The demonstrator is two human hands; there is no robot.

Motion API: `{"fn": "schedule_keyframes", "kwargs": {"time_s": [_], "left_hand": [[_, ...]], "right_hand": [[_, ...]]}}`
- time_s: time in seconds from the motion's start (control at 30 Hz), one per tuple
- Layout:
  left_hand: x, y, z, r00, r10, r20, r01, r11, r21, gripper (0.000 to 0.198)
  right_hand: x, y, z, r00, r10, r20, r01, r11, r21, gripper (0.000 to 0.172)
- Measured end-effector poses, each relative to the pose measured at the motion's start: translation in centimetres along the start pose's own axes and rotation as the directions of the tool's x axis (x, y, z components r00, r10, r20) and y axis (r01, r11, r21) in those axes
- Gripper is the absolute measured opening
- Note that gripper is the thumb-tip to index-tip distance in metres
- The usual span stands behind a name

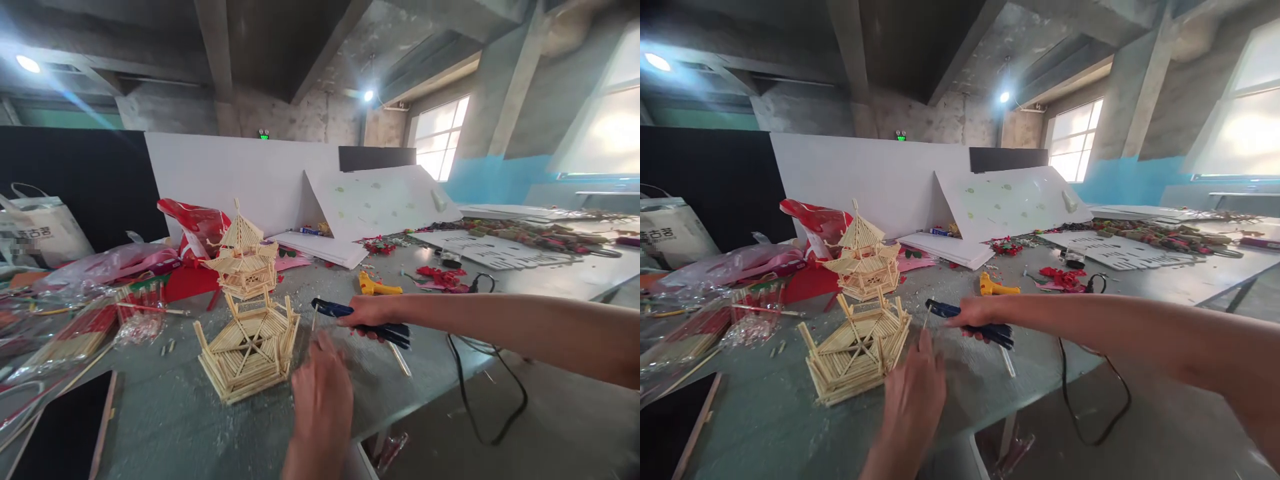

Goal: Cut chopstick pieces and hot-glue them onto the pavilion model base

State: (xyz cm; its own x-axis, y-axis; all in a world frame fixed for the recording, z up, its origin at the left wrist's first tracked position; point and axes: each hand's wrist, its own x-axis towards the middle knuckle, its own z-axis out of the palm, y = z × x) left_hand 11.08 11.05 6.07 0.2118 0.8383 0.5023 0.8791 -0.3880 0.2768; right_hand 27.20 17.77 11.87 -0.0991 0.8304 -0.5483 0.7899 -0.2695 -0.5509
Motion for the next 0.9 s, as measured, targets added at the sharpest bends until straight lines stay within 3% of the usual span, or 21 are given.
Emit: {"fn": "schedule_keyframes", "kwargs": {"time_s": [0.1,0.27,0.37,0.47,0.57,0.67,0.9], "left_hand": [[-1.1,-0.6,-1.5,1.0,0.018,0.018,-0.019,0.999,0.04,0.029],[-1.0,-4.1,-5.3,0.992,0.12,-0.043,-0.116,0.99,0.079,0.023],[2.2,-5.6,-8.6,0.985,0.17,-0.001,-0.169,0.983,0.071,0.028],[7.8,-6.0,-10.4,0.992,0.115,0.048,-0.119,0.989,0.083,0.03],[13.4,-6.1,-9.4,0.987,0.1,0.124,-0.11,0.991,0.07,0.03],[17.2,-6.4,-6.8,0.95,0.094,0.298,-0.1,0.995,0.006,0.027],[19.3,-7.5,-2.6,0.813,0.003,0.582,0.039,0.997,-0.06,0.025]], "right_hand": [[2.8,-0.4,-1.1,0.998,-0.009,-0.07,0.006,0.999,-0.045,0.051],[5.5,-1.4,-2.5,0.989,-0.075,-0.126,0.069,0.996,-0.052,0.05],[5.9,-1.9,-3.3,0.984,-0.12,-0.131,0.119,0.993,-0.018,0.047],[5.3,-3.0,-3.9,0.975,-0.18,-0.129,0.186,0.982,0.035,0.047],[4.4,-4.4,-4.2,0.962,-0.245,-0.122,0.255,0.963,0.083,0.048],[4.0,-5.6,-4.3,0.948,-0.294,-0.124,0.308,0.945,0.111,0.048],[5.0,-5.3,-4.4,0.968,-0.245,-0.05,0.249,0.963,0.102,0.037]]}}
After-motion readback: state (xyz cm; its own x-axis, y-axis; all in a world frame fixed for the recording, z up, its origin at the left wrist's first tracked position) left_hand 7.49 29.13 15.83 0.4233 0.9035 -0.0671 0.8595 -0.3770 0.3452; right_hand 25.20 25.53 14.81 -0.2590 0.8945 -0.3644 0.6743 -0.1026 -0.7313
